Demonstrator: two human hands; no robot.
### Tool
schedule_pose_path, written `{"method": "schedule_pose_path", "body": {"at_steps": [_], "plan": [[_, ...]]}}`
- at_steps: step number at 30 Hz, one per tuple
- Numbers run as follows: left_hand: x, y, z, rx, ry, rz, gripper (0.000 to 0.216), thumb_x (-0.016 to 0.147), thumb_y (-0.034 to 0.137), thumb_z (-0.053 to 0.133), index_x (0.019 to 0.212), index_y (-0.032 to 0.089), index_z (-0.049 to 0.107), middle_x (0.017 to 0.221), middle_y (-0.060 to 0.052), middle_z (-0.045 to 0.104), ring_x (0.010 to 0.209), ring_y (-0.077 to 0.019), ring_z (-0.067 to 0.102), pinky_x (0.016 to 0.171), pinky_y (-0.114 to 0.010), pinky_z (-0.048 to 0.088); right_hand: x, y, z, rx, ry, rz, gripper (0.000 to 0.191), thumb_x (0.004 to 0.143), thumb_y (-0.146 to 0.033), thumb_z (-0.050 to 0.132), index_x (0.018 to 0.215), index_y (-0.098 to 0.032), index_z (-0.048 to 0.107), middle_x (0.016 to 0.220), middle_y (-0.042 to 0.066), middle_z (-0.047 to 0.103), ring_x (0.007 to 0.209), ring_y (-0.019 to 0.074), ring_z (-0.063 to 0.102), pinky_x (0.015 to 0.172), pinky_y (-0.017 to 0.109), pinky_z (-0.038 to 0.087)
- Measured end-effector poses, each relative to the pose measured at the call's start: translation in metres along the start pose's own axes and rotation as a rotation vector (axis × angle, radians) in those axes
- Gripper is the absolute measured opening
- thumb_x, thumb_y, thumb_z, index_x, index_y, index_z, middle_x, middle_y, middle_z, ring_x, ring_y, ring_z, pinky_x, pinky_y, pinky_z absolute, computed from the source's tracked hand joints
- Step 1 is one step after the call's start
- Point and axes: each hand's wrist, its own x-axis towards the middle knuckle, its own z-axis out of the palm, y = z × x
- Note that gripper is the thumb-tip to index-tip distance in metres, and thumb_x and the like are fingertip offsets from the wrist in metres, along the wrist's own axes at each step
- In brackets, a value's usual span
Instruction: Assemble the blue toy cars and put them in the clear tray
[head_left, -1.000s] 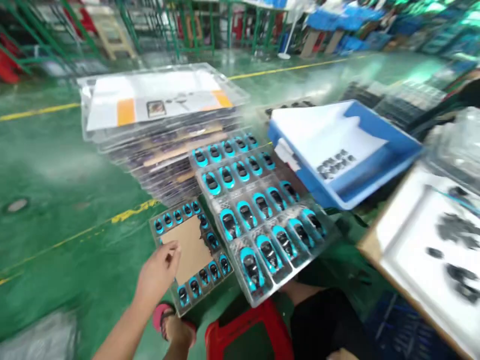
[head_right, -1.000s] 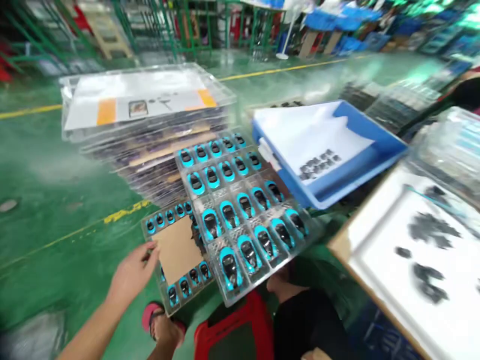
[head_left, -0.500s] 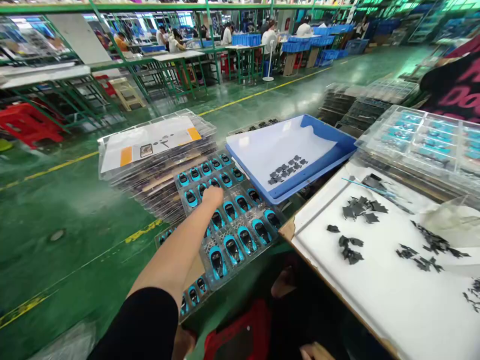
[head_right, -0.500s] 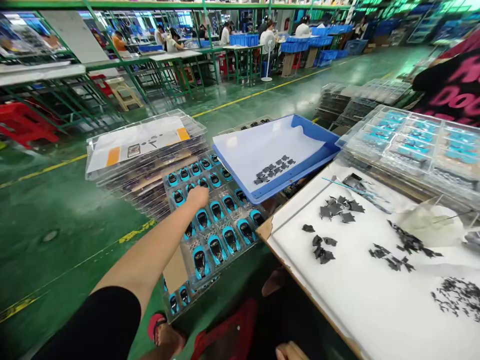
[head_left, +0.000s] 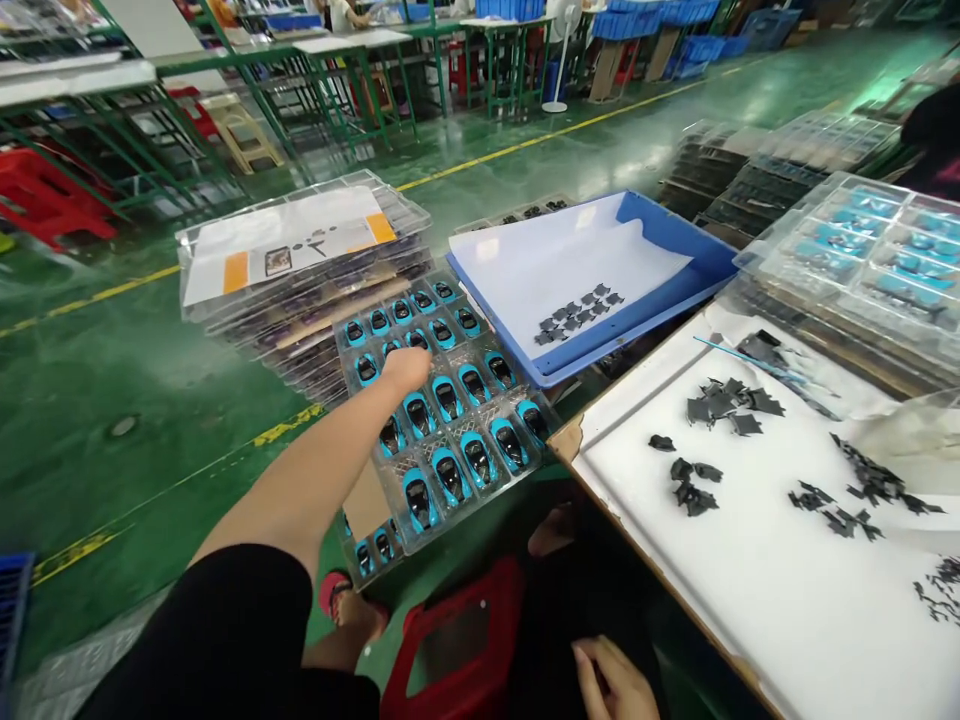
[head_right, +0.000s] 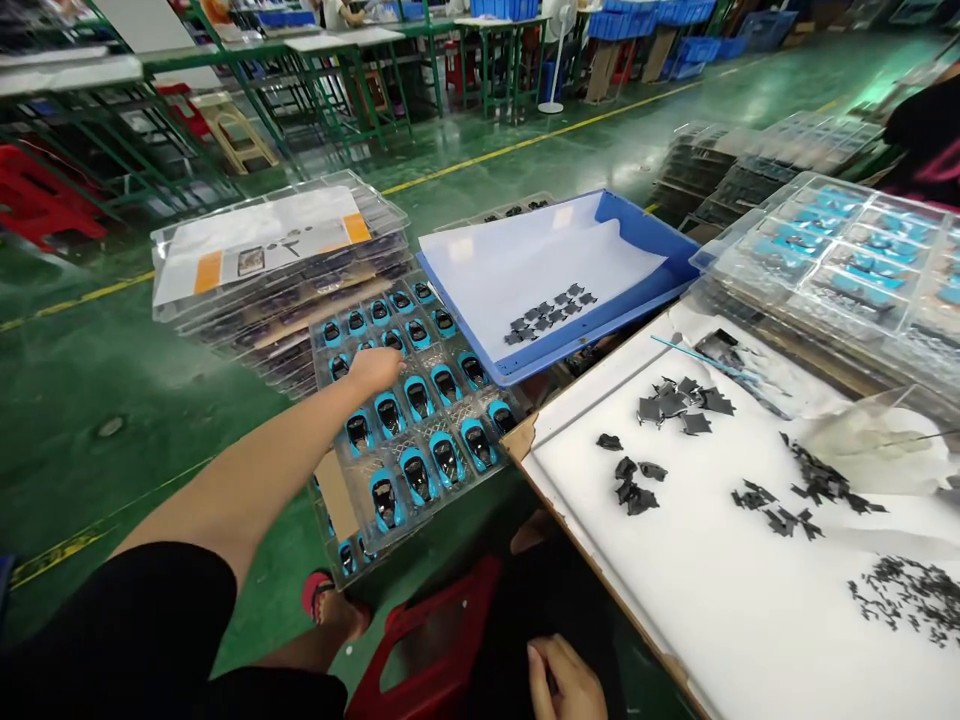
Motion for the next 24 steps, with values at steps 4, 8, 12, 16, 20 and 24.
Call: {"method": "schedule_pose_path", "body": {"at_steps": [4, 8, 12, 16, 20, 24], "plan": [[-0.021, -0.012, 0.008, -0.007, 0.000, 0.004, 0.032, 0.095, 0.039, 0.059, 0.113, 0.014, 0.063, 0.115, -0.009, 0.066, 0.106, -0.0224, 0.064, 0.092, -0.046, 0.054, -0.001, 0.000, -0.002, -0.032, -0.065, -0.004, 0.030, 0.098, -0.038, 0.051, 0.082, -0.021, 0.070, 0.072, 0.005, 0.068, 0.065, 0.0195, 0.068, 0.062, 0.028, 0.055], [-0.051, -0.028, 0.014, -0.008, -0.004, 0.000, 0.030, 0.095, 0.040, 0.057, 0.108, 0.013, 0.064, 0.108, -0.008, 0.067, 0.099, -0.0206, 0.065, 0.088, -0.043, 0.055, -0.001, 0.007, -0.003, -0.083, -0.127, -0.056, 0.024, 0.098, -0.034, 0.052, 0.088, -0.021, 0.070, 0.076, 0.006, 0.070, 0.068, 0.0194, 0.069, 0.063, 0.027, 0.056], [-0.092, -0.047, 0.018, -0.013, 0.003, -0.006, 0.031, 0.097, 0.041, 0.053, 0.104, 0.013, 0.065, 0.103, -0.008, 0.068, 0.097, -0.0202, 0.065, 0.085, -0.041, 0.055, 0.000, 0.014, -0.003, -0.162, -0.152, -0.105, 0.024, 0.097, -0.034, 0.053, 0.090, -0.020, 0.071, 0.080, 0.007, 0.073, 0.074, 0.0211, 0.072, 0.067, 0.027, 0.058], [-0.145, -0.066, 0.018, -0.023, 0.041, -0.019, 0.032, 0.099, 0.034, 0.042, 0.095, 0.014, 0.067, 0.101, -0.013, 0.071, 0.099, -0.0265, 0.067, 0.080, -0.037, 0.052, 0.001, 0.016, -0.001, -0.221, -0.165, -0.118, 0.028, 0.097, -0.038, 0.052, 0.090, -0.020, 0.072, 0.081, 0.008, 0.074, 0.073, 0.0211, 0.073, 0.066, 0.027, 0.058], [-0.209, -0.081, 0.016, -0.030, 0.074, -0.009, 0.035, 0.098, 0.032, 0.038, 0.089, 0.016, 0.068, 0.094, -0.013, 0.072, 0.096, -0.0304, 0.068, 0.074, -0.035, 0.050, 0.006, 0.016, -0.001, -0.252, -0.162, -0.136, 0.033, 0.096, -0.045, 0.052, 0.087, -0.021, 0.073, 0.082, 0.007, 0.075, 0.073, 0.0207, 0.074, 0.065, 0.025, 0.059], [-0.275, -0.092, 0.019, -0.038, 0.110, -0.009, 0.033, 0.097, 0.030, 0.041, 0.086, 0.016, 0.069, 0.089, -0.011, 0.072, 0.088, -0.0286, 0.069, 0.071, -0.035, 0.050, 0.012, 0.012, 0.003, -0.251, -0.203, -0.109, 0.042, 0.093, -0.056, 0.053, 0.083, -0.021, 0.075, 0.082, 0.007, 0.077, 0.071, 0.0203, 0.075, 0.063, 0.022, 0.059]]}}
